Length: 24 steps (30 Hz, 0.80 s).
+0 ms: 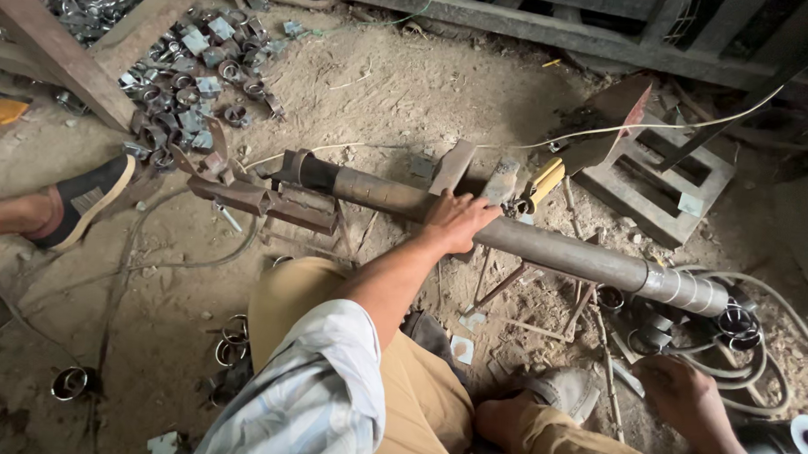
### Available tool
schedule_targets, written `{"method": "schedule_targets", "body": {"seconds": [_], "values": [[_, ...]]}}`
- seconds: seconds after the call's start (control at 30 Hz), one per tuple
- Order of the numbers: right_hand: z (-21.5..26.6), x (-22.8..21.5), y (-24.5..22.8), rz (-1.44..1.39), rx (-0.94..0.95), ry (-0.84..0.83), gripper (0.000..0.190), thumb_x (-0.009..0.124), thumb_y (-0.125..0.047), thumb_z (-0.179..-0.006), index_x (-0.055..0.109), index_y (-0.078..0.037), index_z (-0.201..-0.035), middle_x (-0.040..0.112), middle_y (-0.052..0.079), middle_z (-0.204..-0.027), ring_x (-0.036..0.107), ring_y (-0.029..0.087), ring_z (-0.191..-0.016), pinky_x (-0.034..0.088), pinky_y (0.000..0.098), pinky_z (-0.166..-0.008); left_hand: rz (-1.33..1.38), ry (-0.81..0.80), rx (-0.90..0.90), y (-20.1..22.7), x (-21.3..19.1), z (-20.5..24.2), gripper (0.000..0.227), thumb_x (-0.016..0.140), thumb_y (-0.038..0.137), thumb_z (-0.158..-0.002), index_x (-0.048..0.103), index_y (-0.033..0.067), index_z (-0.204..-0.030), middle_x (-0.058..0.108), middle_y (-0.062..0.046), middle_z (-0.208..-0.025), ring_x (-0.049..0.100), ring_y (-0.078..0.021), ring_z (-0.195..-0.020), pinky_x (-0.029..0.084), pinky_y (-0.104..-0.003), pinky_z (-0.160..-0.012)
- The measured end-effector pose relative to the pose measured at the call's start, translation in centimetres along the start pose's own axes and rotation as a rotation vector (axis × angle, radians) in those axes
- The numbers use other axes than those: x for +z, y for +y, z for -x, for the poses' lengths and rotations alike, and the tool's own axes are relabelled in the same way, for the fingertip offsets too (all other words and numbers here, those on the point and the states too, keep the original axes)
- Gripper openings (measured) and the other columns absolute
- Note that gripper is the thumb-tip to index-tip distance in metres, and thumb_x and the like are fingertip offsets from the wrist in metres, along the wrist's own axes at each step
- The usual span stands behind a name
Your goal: The person sits on the ground and marks a long metal pipe with a white marker. They repeatedly rotate the pipe to draw lines around its circumference, then use a metal square to draw straight lines along the pipe's length.
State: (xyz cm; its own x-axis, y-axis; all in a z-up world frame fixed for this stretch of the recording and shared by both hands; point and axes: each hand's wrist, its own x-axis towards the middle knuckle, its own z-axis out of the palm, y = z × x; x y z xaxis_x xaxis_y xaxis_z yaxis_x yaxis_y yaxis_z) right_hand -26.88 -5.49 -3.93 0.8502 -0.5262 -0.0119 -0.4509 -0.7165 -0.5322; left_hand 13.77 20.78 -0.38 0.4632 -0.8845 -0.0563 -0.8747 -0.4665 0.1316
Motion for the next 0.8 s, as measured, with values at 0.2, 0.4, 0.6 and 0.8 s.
{"method": "schedule_targets", "body": {"seconds": [0.2,0.4,0.6,0.8], "values": [[0.3,-0.9,-0.8,-0.005,0.036,-0.024,0.021,0.078,-0.019,-0.081,0.08,-0.012,-0.101,0.078,0.006,-0.09,0.076,0.016,-0.071,0.061,0.0317,-0.067,0.036,0.048,0.018,0.2,-0.7,0.1,0.077,0.069,-0.005,-0.073,0.05,0.0217,-0.143,0.054,-0.005,-0.144,0.058,-0.0263,-0.124,0.039,-0.059,-0.108],[0.1,-0.6,-1.6,-0.025,0.102,-0.038,0.017,0.075,-0.018,-0.086,0.08,-0.012,-0.101,0.075,0.01,-0.086,0.074,0.021,-0.073,0.06,0.036,-0.069,0.001,0.13,0.096,-0.4,-2.5,1.7,0.064,0.075,0.008,-0.075,0.06,0.0216,-0.135,0.063,-0.002,-0.131,0.06,-0.0252,-0.126,0.046,-0.049,-0.104],[0.7,-1.3,-2.7,-0.007,-0.075,0.036,0.013,0.076,-0.016,-0.081,0.077,-0.009,-0.093,0.075,0.01,-0.084,0.075,0.024,-0.076,0.059,0.0362,-0.068,0.097,0.195,0.069,-0.4,-2.4,2.2,0.072,0.078,0.008,-0.065,0.059,0.0245,-0.133,0.062,-0.003,-0.123,0.059,-0.0254,-0.121,0.043,-0.054,-0.098],[0.9,-2.4,-4.7,-0.003,-0.113,0.025,0.013,0.078,-0.018,-0.082,0.076,-0.009,-0.091,0.074,0.011,-0.082,0.074,0.026,-0.074,0.058,0.0371,-0.067,0.043,0.147,0.032,-0.4,-2.5,2.1,0.067,0.075,0.007,-0.069,0.06,0.0236,-0.132,0.062,-0.004,-0.122,0.059,-0.0262,-0.121,0.042,-0.055,-0.099]]}}
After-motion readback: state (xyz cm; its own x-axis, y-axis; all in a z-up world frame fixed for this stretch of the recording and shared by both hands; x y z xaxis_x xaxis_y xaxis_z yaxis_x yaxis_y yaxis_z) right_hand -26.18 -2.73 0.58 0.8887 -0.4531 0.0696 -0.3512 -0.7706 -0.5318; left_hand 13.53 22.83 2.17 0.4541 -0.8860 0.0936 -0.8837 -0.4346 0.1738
